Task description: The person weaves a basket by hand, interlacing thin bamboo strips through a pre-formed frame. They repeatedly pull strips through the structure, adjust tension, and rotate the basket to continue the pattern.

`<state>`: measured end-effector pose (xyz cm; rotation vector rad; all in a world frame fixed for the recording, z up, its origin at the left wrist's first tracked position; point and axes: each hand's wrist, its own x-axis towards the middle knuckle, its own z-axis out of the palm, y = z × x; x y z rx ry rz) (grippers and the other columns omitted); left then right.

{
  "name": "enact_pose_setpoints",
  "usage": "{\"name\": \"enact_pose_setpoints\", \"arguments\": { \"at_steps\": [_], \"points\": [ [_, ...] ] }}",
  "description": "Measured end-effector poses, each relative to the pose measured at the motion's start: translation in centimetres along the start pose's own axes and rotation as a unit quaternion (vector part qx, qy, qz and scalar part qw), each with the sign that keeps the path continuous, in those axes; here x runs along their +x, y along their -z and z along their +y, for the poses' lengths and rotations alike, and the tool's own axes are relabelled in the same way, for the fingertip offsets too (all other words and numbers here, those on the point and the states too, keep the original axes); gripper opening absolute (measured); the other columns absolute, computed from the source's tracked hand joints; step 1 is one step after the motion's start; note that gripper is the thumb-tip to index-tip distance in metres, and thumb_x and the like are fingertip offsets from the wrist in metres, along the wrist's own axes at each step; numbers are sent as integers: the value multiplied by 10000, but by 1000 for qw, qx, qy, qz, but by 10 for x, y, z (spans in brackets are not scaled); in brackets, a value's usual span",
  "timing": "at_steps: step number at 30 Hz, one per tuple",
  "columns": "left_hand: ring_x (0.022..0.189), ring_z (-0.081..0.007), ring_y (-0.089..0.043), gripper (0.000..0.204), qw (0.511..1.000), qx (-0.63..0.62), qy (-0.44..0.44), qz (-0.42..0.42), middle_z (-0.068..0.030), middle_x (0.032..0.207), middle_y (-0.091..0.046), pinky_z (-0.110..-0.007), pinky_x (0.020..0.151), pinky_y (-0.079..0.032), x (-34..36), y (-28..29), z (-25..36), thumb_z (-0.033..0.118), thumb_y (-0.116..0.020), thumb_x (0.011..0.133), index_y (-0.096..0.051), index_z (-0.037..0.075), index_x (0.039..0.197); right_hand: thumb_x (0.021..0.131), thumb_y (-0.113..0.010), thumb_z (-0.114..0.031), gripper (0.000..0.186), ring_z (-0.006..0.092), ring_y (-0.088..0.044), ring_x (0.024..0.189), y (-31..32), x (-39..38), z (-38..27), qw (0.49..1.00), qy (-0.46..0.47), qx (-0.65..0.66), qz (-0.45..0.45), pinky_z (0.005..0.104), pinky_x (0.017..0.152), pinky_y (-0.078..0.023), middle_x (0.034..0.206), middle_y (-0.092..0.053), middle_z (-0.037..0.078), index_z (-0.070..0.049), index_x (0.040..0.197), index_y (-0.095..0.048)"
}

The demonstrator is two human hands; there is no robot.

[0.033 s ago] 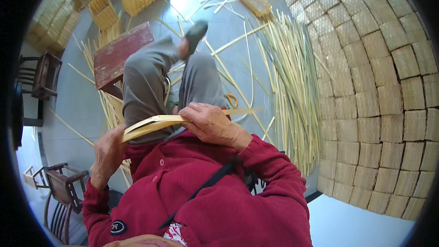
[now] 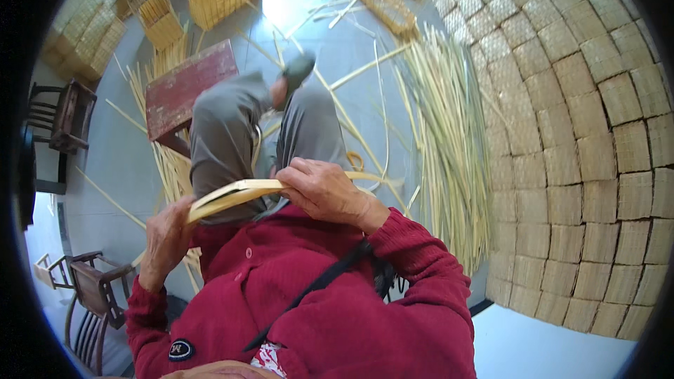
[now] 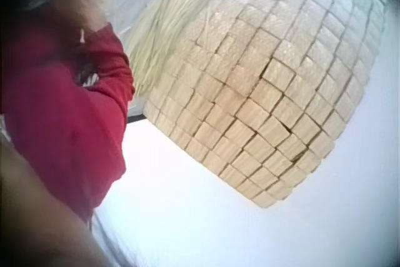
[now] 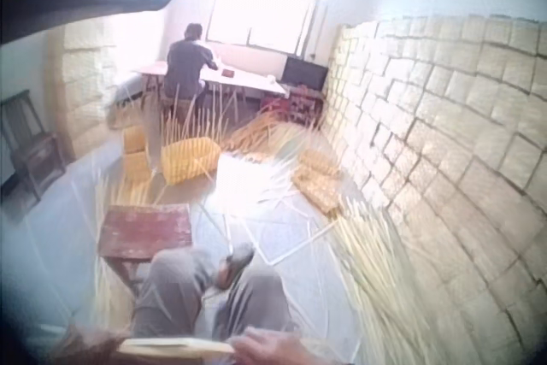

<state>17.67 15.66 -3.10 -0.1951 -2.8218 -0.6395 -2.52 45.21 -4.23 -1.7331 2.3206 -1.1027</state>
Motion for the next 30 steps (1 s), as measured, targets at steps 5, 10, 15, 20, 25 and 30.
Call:
{"name": "enact_pose_setpoints", "arguments": {
  "at_steps": [5, 10, 15, 20, 25, 30],
  "points": [
    [803, -359, -677, 354, 998, -18, 67, -4, -152, 926, -671, -429, 633, -506, 19, -7, -7, 77, -709, 862, -598, 65, 1197, 902, -705, -216, 188, 263, -636, 719, 73, 38, 41, 983, 51, -174, -25, 388, 591, -510, 765, -520, 56, -110, 908, -549],
    [860, -383, -694, 267, 988, -6, 129, -80, -172, 937, -694, -456, 663, -548, 88, -31, -45, 19, -690, 842, -626, 41, 1101, 871, -697, -172, 160, 280, -657, 732, 112, 77, 168, 973, 1, -215, -85, 409, 594, -522, 801, -573, 39, -119, 899, -548],
    [737, -364, -652, 268, 990, 109, 83, -35, -150, 839, -633, -460, 607, -500, 180, -61, -143, -17, -670, 794, -613, 62, 1044, 921, -732, -259, 587, 220, -667, 1095, 133, 95, 334, 841, -340, 305, -289, 347, 920, -541, 1132, -678, 64, -156, 1454, -509],
    [723, -402, -580, 209, 988, 101, 61, -98, -173, 787, -520, -487, 612, -451, 277, -135, -260, -13, -645, 783, -536, 44, 952, 1020, -643, -360, 493, 197, -710, 1037, 148, 123, 561, 840, -446, 304, 49, 348, 997, -539, 1166, -716, 106, -60, 1404, -571],
    [680, -356, -520, 240, 988, 84, -20, -131, -160, 787, -481, -455, 585, -403, 322, -144, -298, 22, -646, 830, -577, 31, 1060, 986, -681, -154, 523, 248, -723, 901, 168, 148, 716, 763, -532, 208, 303, 332, 752, -641, 1188, -663, 210, 66, 1417, -481],
    [661, -299, -571, 367, 982, 49, -7, -184, -144, 759, -520, -420, 576, -419, 316, -151, -328, 76, -655, 890, -600, 30, 1250, 955, -738, -244, 964, 353, -621, 1218, 216, 185, 795, 770, -534, 124, 327, 416, 861, -629, 1430, -501, 271, 29, 1606, -81]
  ]
}}
